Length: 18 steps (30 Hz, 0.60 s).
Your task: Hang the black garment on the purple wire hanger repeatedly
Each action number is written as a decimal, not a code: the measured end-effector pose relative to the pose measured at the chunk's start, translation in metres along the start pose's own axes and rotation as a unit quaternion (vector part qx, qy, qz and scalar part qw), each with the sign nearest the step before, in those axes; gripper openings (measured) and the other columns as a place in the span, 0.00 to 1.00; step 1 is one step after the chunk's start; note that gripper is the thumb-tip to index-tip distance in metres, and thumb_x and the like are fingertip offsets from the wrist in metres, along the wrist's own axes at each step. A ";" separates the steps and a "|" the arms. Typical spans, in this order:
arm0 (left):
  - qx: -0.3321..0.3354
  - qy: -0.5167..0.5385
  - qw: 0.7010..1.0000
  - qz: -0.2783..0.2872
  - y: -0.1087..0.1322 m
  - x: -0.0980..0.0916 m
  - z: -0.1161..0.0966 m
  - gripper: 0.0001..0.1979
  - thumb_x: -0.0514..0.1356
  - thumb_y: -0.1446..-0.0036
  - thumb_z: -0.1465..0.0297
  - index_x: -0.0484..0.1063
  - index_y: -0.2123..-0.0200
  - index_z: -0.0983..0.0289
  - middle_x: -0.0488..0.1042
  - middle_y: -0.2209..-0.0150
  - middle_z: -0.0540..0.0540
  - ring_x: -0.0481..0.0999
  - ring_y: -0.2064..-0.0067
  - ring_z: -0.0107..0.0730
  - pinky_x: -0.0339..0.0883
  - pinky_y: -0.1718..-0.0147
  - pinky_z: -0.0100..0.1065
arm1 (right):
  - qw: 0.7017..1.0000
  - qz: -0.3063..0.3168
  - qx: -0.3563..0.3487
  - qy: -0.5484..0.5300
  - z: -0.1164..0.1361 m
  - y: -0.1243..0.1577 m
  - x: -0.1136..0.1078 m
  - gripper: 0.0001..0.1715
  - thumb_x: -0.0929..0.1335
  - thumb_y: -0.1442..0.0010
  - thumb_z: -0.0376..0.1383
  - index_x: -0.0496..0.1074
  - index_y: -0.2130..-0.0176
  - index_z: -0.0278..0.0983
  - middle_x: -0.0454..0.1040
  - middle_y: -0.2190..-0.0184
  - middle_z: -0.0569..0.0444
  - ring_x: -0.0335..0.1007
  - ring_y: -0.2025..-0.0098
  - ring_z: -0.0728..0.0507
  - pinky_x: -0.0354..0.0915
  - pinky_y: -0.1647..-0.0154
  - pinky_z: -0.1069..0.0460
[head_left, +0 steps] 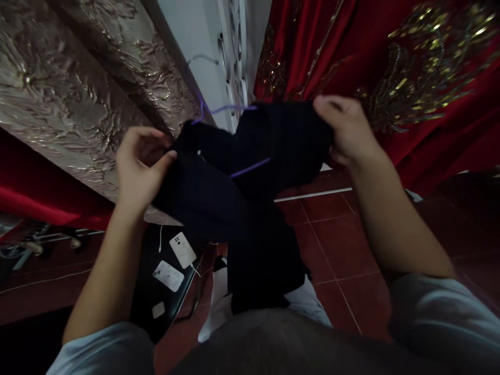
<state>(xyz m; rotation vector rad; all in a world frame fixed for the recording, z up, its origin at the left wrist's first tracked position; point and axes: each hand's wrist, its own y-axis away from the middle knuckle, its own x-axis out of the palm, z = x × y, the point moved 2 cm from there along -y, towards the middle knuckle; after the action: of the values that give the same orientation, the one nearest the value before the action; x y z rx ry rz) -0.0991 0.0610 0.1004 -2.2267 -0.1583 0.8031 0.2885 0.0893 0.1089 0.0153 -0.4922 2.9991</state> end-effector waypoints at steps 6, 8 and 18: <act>0.173 -0.177 0.969 0.026 0.015 0.050 -0.043 0.21 0.55 0.31 0.67 0.66 0.36 0.62 0.77 0.56 0.55 0.77 0.57 0.35 0.72 0.50 0.40 | 0.991 -0.078 -0.109 -0.004 0.031 -0.051 0.008 0.20 0.63 0.27 0.39 0.63 0.72 0.38 0.61 0.79 0.63 0.55 0.78 0.58 0.54 0.73 0.53; 0.153 -0.205 0.954 0.155 0.023 0.073 -0.051 0.28 0.53 0.31 0.70 0.58 0.29 0.58 0.78 0.56 0.55 0.78 0.59 0.35 0.73 0.54 0.36 | 0.986 -0.109 -0.125 -0.022 0.021 -0.046 0.002 0.21 0.64 0.27 0.39 0.62 0.73 0.38 0.61 0.78 0.62 0.58 0.77 0.56 0.59 0.70 0.53; 0.141 -0.205 0.931 0.268 0.048 0.127 -0.060 0.32 0.51 0.30 0.72 0.50 0.25 0.53 0.77 0.56 0.55 0.79 0.60 0.36 0.75 0.57 0.35 | 0.963 -0.185 -0.170 -0.094 -0.027 0.012 -0.053 0.14 0.70 0.36 0.40 0.73 0.70 0.34 0.69 0.74 0.61 0.67 0.72 0.55 0.64 0.65 0.55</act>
<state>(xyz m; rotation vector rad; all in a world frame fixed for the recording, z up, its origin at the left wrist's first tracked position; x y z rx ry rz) 0.0315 0.0330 0.0350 -1.8145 0.3669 1.4827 0.3398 0.0814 0.0782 0.3291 -0.9061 2.5263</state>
